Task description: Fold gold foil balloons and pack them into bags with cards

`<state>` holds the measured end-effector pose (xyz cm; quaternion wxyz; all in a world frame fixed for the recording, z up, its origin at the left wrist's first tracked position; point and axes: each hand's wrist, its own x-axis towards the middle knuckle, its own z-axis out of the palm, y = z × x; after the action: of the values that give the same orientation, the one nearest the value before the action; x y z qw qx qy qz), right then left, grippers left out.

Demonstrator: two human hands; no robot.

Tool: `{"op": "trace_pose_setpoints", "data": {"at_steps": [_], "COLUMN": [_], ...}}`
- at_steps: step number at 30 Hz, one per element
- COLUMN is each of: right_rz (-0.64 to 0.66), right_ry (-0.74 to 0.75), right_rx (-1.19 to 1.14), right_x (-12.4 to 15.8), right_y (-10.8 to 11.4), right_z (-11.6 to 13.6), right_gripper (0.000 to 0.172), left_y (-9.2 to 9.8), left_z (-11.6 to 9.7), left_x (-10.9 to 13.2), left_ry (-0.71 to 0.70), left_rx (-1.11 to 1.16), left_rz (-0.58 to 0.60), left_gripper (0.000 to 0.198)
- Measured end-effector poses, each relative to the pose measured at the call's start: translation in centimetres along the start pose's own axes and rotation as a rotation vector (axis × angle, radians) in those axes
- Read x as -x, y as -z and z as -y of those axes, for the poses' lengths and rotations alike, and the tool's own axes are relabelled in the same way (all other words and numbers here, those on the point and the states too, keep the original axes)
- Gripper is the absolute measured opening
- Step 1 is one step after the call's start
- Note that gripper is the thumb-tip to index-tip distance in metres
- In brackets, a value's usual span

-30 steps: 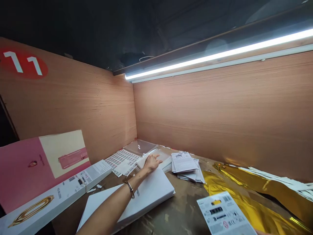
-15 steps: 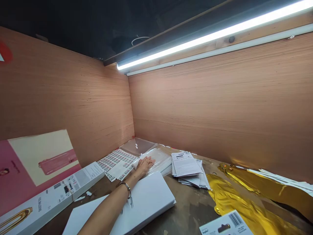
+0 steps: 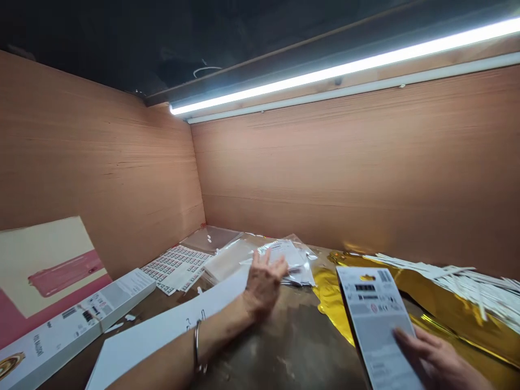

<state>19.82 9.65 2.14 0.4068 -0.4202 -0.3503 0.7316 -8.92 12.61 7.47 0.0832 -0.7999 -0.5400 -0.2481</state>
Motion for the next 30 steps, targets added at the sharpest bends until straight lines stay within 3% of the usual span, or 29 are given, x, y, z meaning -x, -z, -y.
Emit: {"op": "trace_pose_setpoints", "data": {"at_steps": [2,4,6,8,11,14,15,17,20,22,25,30], "right_rz": [-0.003,0.014,0.04,0.062,0.079,0.098,0.11,0.125,0.085,0.037,-0.009,-0.019], "right_ry": [0.053,0.063,0.022,-0.021,-0.015,0.01,0.012,0.02,0.047,0.055,0.075,0.117], "right_rx": [-0.022,0.006,0.068,0.118,0.163,0.19,0.195,0.224,0.322,0.404,0.508,0.565], "right_x": [1.0,1.7,2.1,2.6,3.8,5.0,5.3,5.8,6.2,6.2,5.9,5.0], "right_y": [-0.4,-0.3,0.3,1.2,2.6,3.1,3.1,2.7,1.6,0.9,-0.2,-1.9], "right_z": [1.3,1.6,1.0,0.1,-0.6,0.2,0.7,1.8,3.4,4.3,5.3,5.9], "right_gripper": [0.028,0.024,0.022,0.024,0.025,0.024,0.024,0.024,0.027,0.027,0.028,0.029], "left_y": [-1.6,-3.4,-4.8,-5.2,-4.0,-1.7,-1.0,-0.2,0.4,0.6,0.1,-3.5], "left_z": [-4.9,-8.8,-11.4,-12.6,-12.4,-10.8,-10.2,-9.4,-9.5,-10.2,-11.3,-12.3], "left_x": [2.8,5.6,8.0,9.4,10.0,9.0,8.7,8.2,8.4,8.8,9.4,10.5], "left_ry": [-0.169,-0.24,-0.242,-0.215,-0.131,0.14,0.252,0.441,0.547,0.565,0.61,0.884], "left_rx": [-0.064,-0.054,-0.003,0.086,0.259,0.436,0.532,0.819,1.287,1.415,1.408,1.616], "left_rz": [0.041,0.08,0.097,0.11,0.072,-0.1,-0.091,0.109,0.475,0.525,0.598,0.712], "left_gripper": [0.03,0.036,0.04,0.041,0.042,0.056,0.059,0.061,0.064,0.062,0.041,0.023]}}
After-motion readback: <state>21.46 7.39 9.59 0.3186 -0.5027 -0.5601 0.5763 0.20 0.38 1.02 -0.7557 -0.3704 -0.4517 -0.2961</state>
